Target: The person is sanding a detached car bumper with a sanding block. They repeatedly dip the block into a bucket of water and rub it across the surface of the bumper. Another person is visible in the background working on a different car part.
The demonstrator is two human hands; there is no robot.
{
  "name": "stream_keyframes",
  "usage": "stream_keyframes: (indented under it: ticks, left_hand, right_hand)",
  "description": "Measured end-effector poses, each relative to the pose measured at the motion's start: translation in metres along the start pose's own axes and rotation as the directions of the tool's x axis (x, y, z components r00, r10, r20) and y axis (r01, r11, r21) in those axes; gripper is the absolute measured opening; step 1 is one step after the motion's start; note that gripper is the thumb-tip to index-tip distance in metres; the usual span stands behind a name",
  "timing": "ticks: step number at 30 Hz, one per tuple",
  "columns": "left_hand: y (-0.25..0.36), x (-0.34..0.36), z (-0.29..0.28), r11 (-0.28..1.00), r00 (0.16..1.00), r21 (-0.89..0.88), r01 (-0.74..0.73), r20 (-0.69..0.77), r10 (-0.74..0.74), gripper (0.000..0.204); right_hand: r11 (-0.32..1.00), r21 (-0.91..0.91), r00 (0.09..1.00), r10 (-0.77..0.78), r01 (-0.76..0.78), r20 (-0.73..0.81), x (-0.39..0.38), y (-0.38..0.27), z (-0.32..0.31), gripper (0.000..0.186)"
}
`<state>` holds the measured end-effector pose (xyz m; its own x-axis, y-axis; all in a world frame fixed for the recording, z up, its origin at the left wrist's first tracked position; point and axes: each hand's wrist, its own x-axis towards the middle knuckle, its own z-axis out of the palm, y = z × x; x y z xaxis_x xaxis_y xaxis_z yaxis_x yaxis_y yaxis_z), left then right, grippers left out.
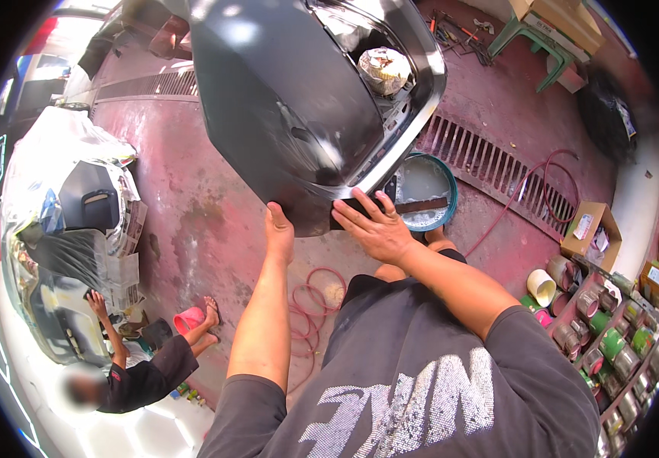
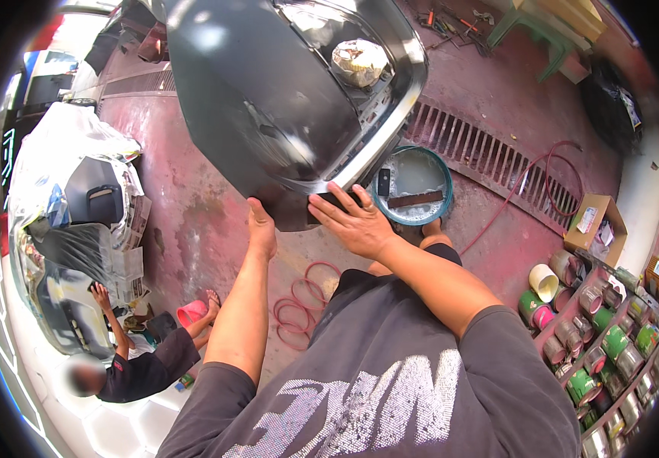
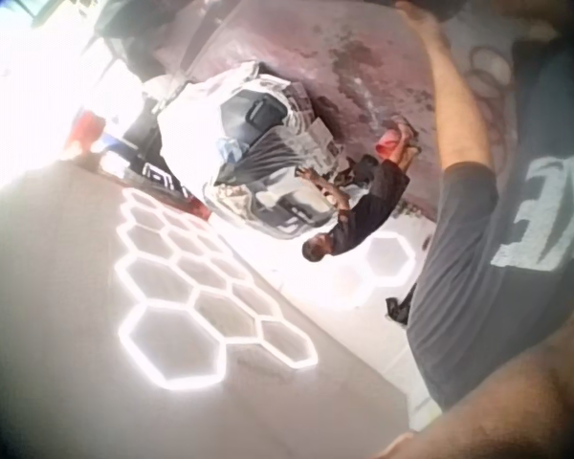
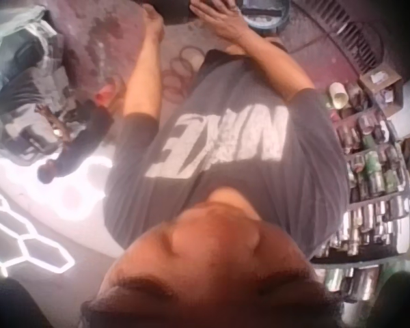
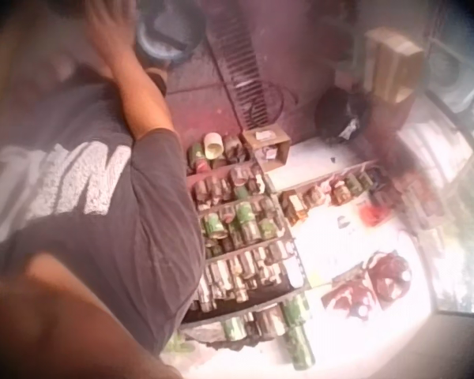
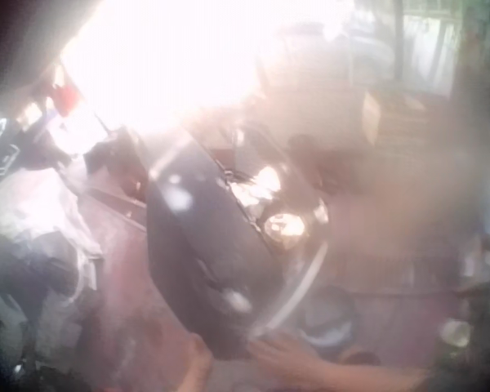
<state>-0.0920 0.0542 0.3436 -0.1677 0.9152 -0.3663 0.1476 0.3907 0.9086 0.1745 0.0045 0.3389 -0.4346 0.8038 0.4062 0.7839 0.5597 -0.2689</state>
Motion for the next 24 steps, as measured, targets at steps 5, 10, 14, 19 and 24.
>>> stream_keyframes:
  ticks: [5, 10, 14, 19, 24]
  left_hand:
    - [0.002, 0.000, 0.003, 0.999, 1.000, -0.039, 0.001, 0.031, 0.001, 0.111]
    - [-0.005, 0.002, -0.002, 0.999, 1.000, -0.047, -0.003, -0.022, 0.002, 0.113]
    - [-0.028, 0.013, -0.017, 1.000, 1.000, -0.013, -0.009, 0.010, 0.009, 0.113]
    - [-0.044, 0.023, -0.011, 0.999, 0.999, -0.032, -0.031, 0.011, 0.032, 0.111]
    - [-0.049, 0.020, -0.018, 0.999, 0.999, -0.017, -0.039, -0.002, 0.039, 0.111]
  right_hand:
    - [0.998, -0.015, 0.998, 0.053, -0.054, -0.015, 0.041, -0.022, -0.008, 0.058]
    - [0.996, -0.038, 0.996, 0.085, -0.084, 0.036, -0.019, 0.026, 0.001, 0.056]
    - [0.932, 0.224, 0.954, 0.299, -0.285, -0.032, -0.040, 0.066, -0.022, 0.058]
    - [0.966, 0.147, 0.972, 0.224, -0.212, -0.065, 0.003, 0.024, -0.039, 0.061]
    - [0.985, -0.008, 0.984, 0.172, -0.172, -0.040, 0.013, 0.055, -0.035, 0.057]
